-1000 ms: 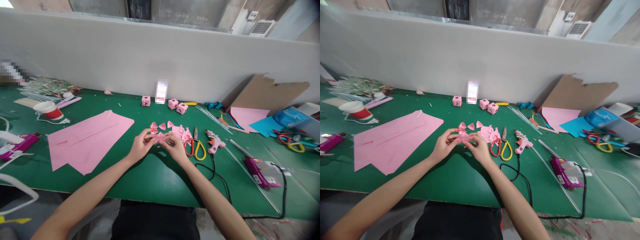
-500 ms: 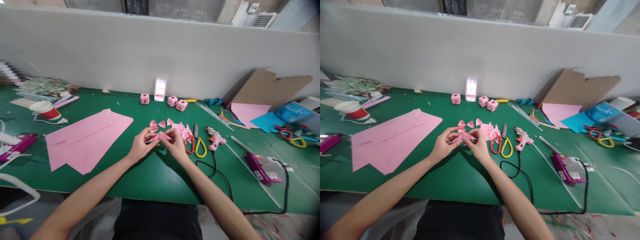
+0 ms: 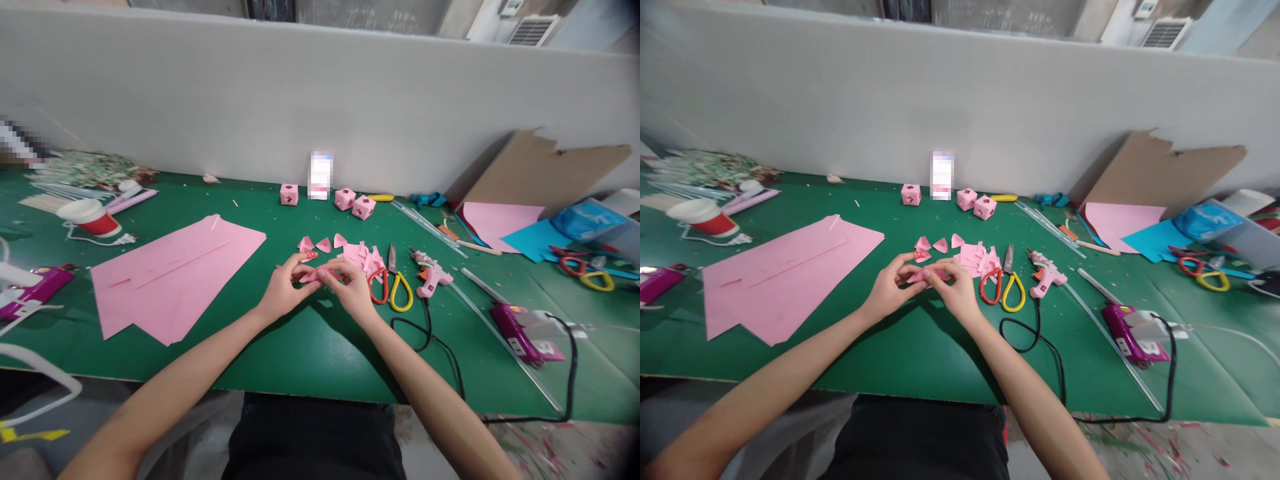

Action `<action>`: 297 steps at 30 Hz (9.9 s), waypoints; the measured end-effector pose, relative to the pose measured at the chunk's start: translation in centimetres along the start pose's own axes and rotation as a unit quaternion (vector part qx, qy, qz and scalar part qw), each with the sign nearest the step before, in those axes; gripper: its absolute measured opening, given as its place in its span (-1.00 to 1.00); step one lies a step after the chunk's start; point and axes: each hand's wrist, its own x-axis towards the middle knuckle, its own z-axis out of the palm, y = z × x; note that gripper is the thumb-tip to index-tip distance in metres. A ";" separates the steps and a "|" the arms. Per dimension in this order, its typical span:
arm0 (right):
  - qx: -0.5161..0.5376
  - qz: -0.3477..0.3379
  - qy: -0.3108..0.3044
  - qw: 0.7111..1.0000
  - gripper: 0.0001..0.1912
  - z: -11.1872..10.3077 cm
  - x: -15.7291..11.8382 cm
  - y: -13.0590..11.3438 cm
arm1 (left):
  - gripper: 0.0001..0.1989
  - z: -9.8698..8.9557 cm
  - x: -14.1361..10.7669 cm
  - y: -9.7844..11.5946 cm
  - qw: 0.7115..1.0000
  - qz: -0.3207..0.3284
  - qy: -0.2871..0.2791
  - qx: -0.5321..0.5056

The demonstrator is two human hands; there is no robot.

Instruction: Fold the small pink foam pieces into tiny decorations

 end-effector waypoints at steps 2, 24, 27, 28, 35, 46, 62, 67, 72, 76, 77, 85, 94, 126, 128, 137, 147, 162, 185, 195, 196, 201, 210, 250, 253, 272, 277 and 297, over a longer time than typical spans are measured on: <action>0.003 0.001 -0.004 1.000 -0.86 0.1 0.0 0.0 | -0.47 0.0 0.0 0.0 1.000 0.009 -0.008 0.017; 0.057 0.047 -0.022 0.997 -0.73 0.6 -0.2 0.2 | -0.54 0.1 0.2 -0.8 0.999 0.012 0.003 0.038; 0.047 0.046 -0.013 0.998 -0.70 0.6 -0.2 0.4 | -0.53 0.1 0.3 -1.0 0.999 0.010 0.006 0.034; 0.046 0.048 -0.010 0.998 -0.70 0.6 -0.2 0.4 | -0.53 0.1 0.3 -1.1 0.999 0.007 0.007 0.034; 0.039 0.051 -0.005 0.998 -0.73 0.5 -0.1 0.3 | -0.56 0.1 0.3 -1.2 0.999 0.007 0.008 0.052; 0.081 0.079 -0.011 0.993 -0.73 0.6 -0.1 0.6 | -0.55 0.0 0.2 -0.6 0.998 0.001 -0.002 0.071; 0.076 0.087 -0.026 0.993 -0.67 0.6 -0.1 0.8 | -0.57 -0.1 0.1 -0.5 0.994 0.017 -0.017 0.103; 0.069 0.088 -0.026 0.993 -0.68 0.7 -0.1 0.9 | -0.56 -0.1 0.1 -0.2 0.992 0.030 -0.027 0.119; 0.085 0.094 -0.036 0.991 -0.68 0.8 -0.2 0.9 | -0.57 0.0 0.1 -0.1 0.993 0.021 -0.022 0.112; 0.077 0.095 -0.038 0.992 -0.66 0.7 -0.2 1.0 | -0.52 0.0 0.3 -0.5 0.998 -0.008 -0.020 0.066; 0.070 0.095 -0.035 0.992 -0.65 0.7 -0.2 1.0 | -0.50 -0.1 0.3 -0.5 0.999 -0.018 -0.016 0.048; 0.074 0.128 -0.044 0.988 -0.66 0.3 0.1 0.9 | -0.37 -0.5 0.9 -0.4 0.990 -0.079 0.027 -0.112; 0.096 0.141 -0.009 0.985 -0.68 0.3 0.1 0.6 | -0.37 -0.1 0.8 0.1 0.985 -0.098 0.026 -0.138; 0.082 0.098 0.003 0.992 -0.65 -1.0 0.3 0.2 | -0.40 -0.1 0.8 0.4 0.978 -0.116 0.023 -0.172; 0.083 0.097 0.001 0.992 -0.66 -1.1 0.3 0.1 | -0.40 -0.1 0.7 0.4 0.978 -0.113 0.023 -0.172; 0.156 0.145 0.021 0.977 -0.46 -1.0 0.5 0.2 | -0.43 -0.4 0.9 0.0 0.983 -0.090 0.052 -0.154; 0.018 0.057 0.005 0.998 -0.65 -0.6 0.0 0.2 | -0.33 -0.1 0.7 0.3 0.983 -0.086 0.047 -0.156; -0.079 0.047 -0.109 0.990 -0.64 0.0 -0.3 0.9 | -0.42 -0.8 1.0 -0.2 0.980 -0.078 0.073 -0.166; -0.032 0.041 0.003 0.999 -0.73 -0.4 0.1 0.1 | -0.37 -1.1 1.1 0.0 0.984 -0.080 0.083 -0.133; -0.032 0.042 0.024 0.998 -0.77 -0.5 0.1 0.1 | -0.42 -1.0 1.0 -0.1 0.989 -0.083 0.075 -0.098; -0.033 0.042 0.023 0.998 -0.77 -0.5 0.1 0.1 | -0.42 -1.0 1.0 -0.1 0.989 -0.082 0.072 -0.099; -0.039 0.042 0.018 0.998 -0.75 -0.6 0.1 0.2 | -0.40 -1.0 1.0 -0.1 0.987 -0.087 0.076 -0.113; -0.037 0.048 0.016 0.998 -0.76 -0.5 0.1 0.2 | -0.47 -1.1 1.1 -0.1 0.987 -0.084 0.076 -0.115; -0.058 0.028 0.022 0.998 -0.80 -0.6 0.3 0.2 | -0.45 -1.5 1.2 -0.1 0.983 -0.093 0.080 -0.140; -0.062 0.027 0.022 0.997 -0.80 -0.5 0.2 0.2 | -0.41 -1.4 1.3 -0.2 0.983 -0.088 0.085 -0.139; -0.042 0.046 0.018 0.998 -0.76 -0.4 0.3 0.4 | -0.41 -1.6 1.1 0.6 0.994 -0.024 0.093 -0.045; -0.039 0.055 0.010 0.998 -0.72 -0.4 0.3 0.6 | -0.27 -1.6 0.9 0.9 0.993 -0.028 0.093 -0.068; -0.006 0.078 -0.002 0.997 -0.69 -0.3 -0.1 0.8 | -0.17 -1.7 1.0 0.6 0.991 -0.042 0.099 -0.084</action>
